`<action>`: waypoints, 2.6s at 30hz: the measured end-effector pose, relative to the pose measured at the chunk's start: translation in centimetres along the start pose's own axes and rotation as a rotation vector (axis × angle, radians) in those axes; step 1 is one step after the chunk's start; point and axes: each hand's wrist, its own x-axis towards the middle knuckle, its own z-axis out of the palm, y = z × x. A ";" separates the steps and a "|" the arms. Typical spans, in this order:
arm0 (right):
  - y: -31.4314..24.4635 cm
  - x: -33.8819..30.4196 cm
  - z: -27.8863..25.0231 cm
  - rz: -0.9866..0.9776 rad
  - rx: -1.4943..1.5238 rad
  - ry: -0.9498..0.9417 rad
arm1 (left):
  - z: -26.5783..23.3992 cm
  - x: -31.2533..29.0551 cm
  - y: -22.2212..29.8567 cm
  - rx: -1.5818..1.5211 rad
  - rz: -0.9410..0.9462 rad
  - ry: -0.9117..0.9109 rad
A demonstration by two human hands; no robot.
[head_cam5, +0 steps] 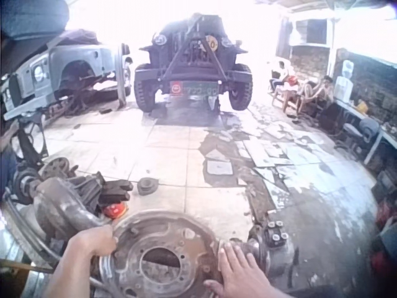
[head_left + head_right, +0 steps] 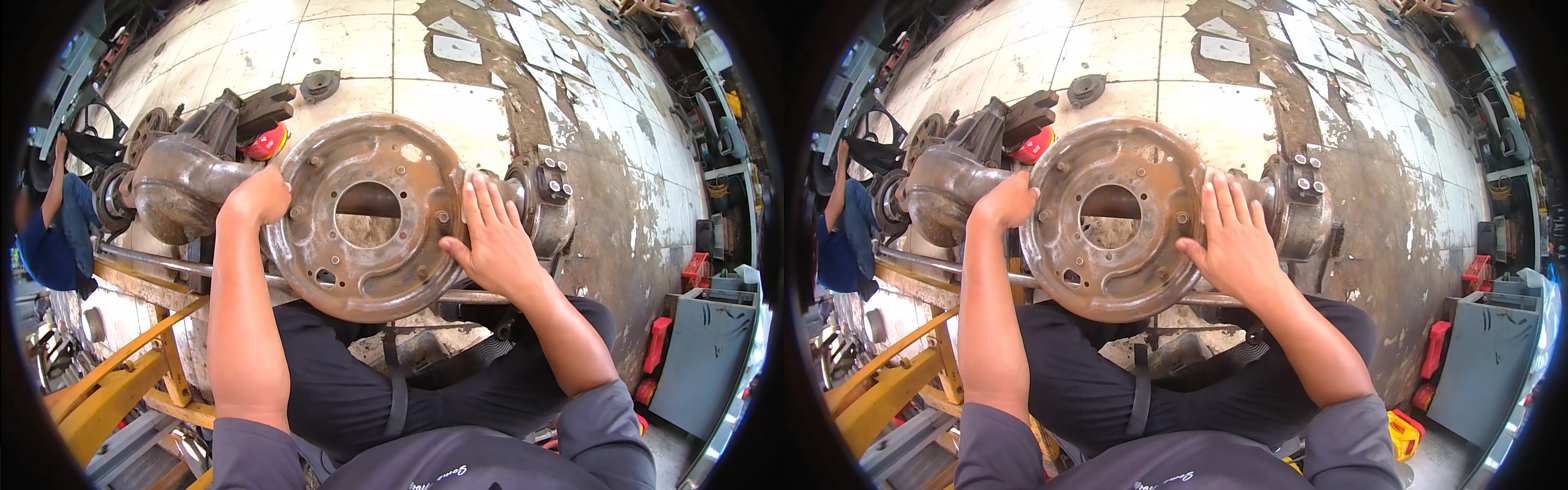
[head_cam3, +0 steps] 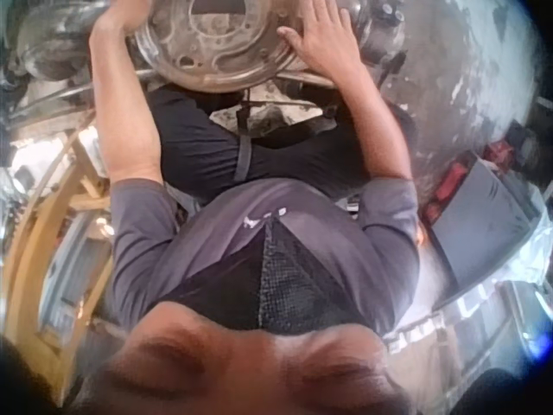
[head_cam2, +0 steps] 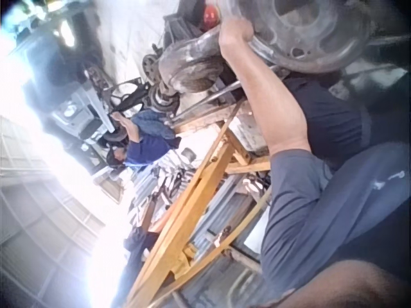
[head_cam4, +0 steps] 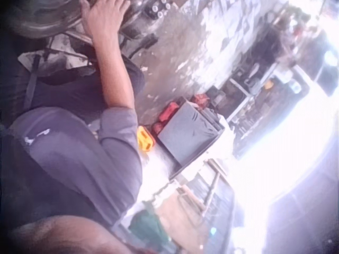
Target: The person sands the surface of a brake drum using a sanding block, moving the block in circular and back-and-forth motions across the metal surface. The person holds the drum steady with one hand while sanding with the other.
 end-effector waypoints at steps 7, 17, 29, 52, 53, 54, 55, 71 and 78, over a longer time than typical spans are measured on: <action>-1.1 -3.5 -1.9 -0.075 0.032 -0.189 | 0.4 -0.4 -1.1 0.232 0.141 0.064; -0.8 -2.3 -2.3 -0.050 -0.022 -0.199 | -0.8 -0.3 0.1 0.208 0.040 -0.147; -0.7 -2.2 -2.1 -0.070 -0.011 -0.220 | 1.4 1.6 -2.7 0.524 0.255 -0.118; -0.7 -0.7 -1.1 -0.080 -0.045 -0.116 | 2.2 2.3 -3.3 0.582 0.277 -0.044; -0.8 -1.6 -1.3 -0.067 -0.038 -0.147 | 2.5 2.4 -3.4 0.565 0.274 0.002; -0.9 -1.9 -1.3 -0.055 -0.030 -0.178 | 2.7 2.3 -3.6 0.546 0.268 0.047; -0.7 -1.8 -1.2 -0.046 -0.038 -0.186 | 2.5 2.2 -3.0 0.464 0.206 0.054; -0.3 1.4 -0.3 0.005 0.054 -0.039 | 0.9 2.0 -1.8 0.476 0.206 -0.178; -0.1 -2.7 -2.4 -0.055 0.002 -0.312 | 2.4 2.0 -3.4 0.635 0.331 0.046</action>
